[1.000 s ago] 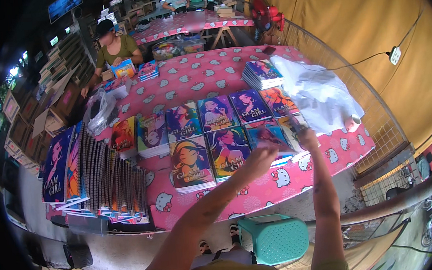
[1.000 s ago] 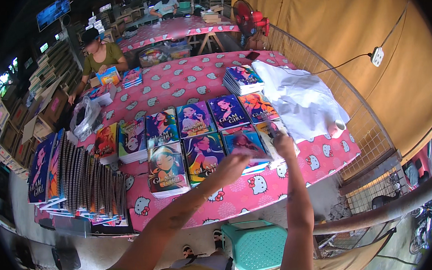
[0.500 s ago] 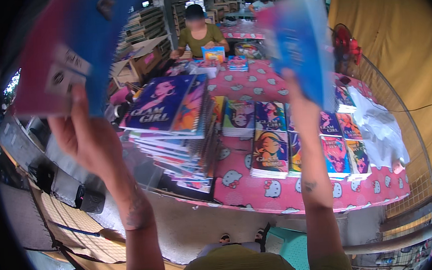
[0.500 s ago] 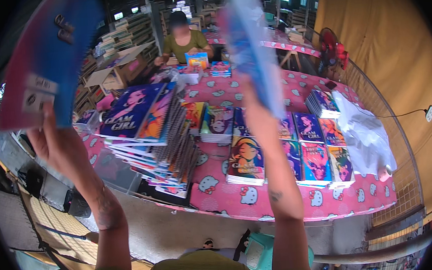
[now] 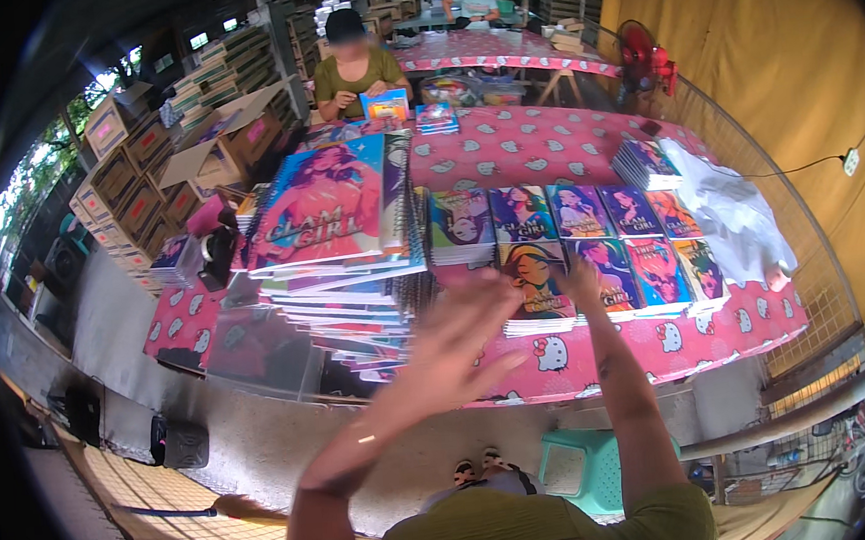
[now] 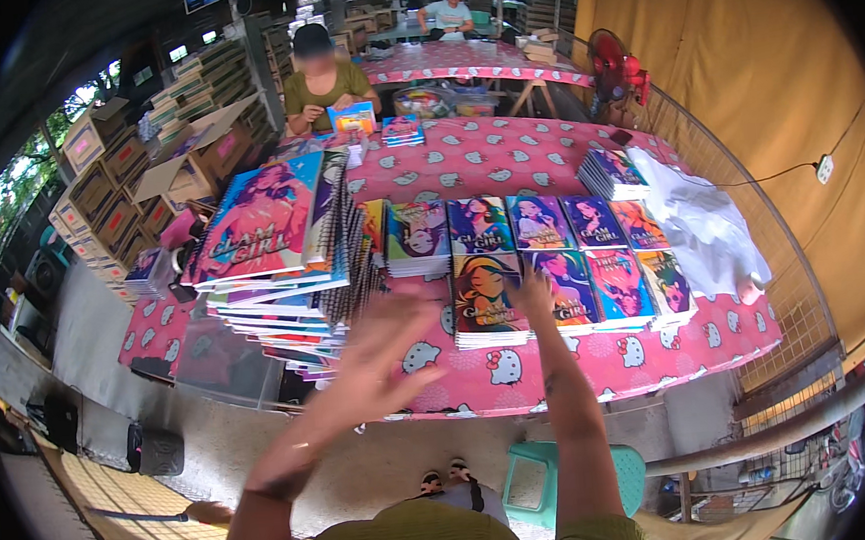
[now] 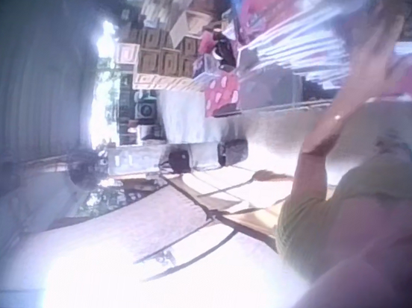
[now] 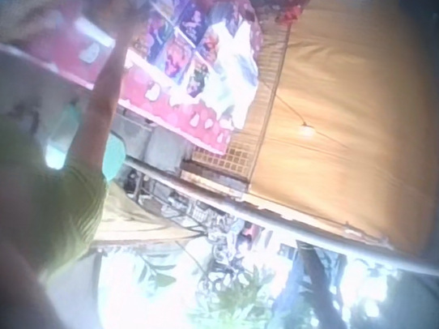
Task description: The person stacks spiral notebooks one at a time from a table onto a central pile by hand.
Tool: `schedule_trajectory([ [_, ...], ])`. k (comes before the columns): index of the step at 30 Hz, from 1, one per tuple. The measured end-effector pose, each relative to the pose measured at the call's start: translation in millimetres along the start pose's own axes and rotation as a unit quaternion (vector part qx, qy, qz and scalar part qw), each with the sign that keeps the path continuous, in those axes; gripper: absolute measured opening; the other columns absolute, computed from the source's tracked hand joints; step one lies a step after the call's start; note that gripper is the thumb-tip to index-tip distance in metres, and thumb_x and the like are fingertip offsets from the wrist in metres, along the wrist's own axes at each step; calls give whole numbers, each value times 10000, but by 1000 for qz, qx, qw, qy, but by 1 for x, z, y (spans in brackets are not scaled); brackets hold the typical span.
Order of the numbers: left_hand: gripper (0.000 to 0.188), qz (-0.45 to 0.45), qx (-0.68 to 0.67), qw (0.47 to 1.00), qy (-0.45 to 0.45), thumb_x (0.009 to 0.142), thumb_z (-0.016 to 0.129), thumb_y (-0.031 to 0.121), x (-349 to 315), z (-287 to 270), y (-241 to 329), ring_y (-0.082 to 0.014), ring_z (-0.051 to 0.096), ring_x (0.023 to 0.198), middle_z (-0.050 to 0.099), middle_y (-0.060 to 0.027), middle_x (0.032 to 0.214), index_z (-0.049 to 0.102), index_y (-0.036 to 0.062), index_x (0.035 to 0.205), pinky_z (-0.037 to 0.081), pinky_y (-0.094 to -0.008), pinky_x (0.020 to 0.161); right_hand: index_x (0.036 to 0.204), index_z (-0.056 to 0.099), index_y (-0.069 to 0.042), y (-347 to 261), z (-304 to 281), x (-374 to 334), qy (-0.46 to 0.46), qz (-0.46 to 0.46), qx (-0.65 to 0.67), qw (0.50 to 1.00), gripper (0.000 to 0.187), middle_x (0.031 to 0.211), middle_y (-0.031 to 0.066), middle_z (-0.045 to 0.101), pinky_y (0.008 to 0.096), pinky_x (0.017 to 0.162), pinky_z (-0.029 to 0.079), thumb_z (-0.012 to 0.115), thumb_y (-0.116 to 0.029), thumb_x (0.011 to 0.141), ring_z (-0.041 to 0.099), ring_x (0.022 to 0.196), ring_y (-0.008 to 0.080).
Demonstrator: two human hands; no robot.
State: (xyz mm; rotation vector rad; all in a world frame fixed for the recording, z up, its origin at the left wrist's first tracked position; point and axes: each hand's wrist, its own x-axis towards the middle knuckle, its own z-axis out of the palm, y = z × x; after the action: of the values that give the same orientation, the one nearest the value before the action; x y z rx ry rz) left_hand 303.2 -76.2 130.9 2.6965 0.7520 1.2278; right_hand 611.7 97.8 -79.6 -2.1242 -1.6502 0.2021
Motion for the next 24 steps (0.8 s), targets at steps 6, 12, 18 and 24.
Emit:
schedule_trajectory([
  [6, 546, -61, 228, 969, -72, 809, 659, 255, -40, 227, -110, -388, 492, 1202, 529, -207, 1239, 525, -23, 1260, 420, -446, 1009, 1354, 467, -115, -8, 5, -35, 56, 25, -67, 996, 647, 1285, 162, 545, 592, 1015, 325, 606, -488, 844, 496, 1223, 361],
  [12, 371, -75, 86, 985, -128, 802, 621, 93, -24, 172, -59, -270, 654, 797, 639, -121, 855, 565, -11, 1153, 535, -401, 755, 1256, 520, -28, 24, -30, -37, -75, -69, -75, 992, 528, 1127, 197, 620, 506, 804, 522, 668, -310, 835, 619, 1015, 394],
  [18, 155, -148, -108, 964, 194, 929, 570, 57, 42, -54, 35, -108, 535, 577, 577, -47, 658, 635, -9, 1053, 406, -321, 476, 1056, 630, 11, 54, -35, 5, 119, -198, 12, 973, 289, 939, 251, 641, 449, 734, 513, 584, -85, 788, 628, 828, 375],
  [24, 329, 81, 175, 761, 619, 944, 568, 71, 40, -204, -8, -180, 586, 1026, 612, -143, 1173, 545, -53, 1248, 483, -284, 867, 1104, 637, -29, -189, -223, -12, 159, -270, 620, 719, 376, 1025, 111, 652, 323, 794, 495, 591, 57, 741, 644, 872, 232],
])
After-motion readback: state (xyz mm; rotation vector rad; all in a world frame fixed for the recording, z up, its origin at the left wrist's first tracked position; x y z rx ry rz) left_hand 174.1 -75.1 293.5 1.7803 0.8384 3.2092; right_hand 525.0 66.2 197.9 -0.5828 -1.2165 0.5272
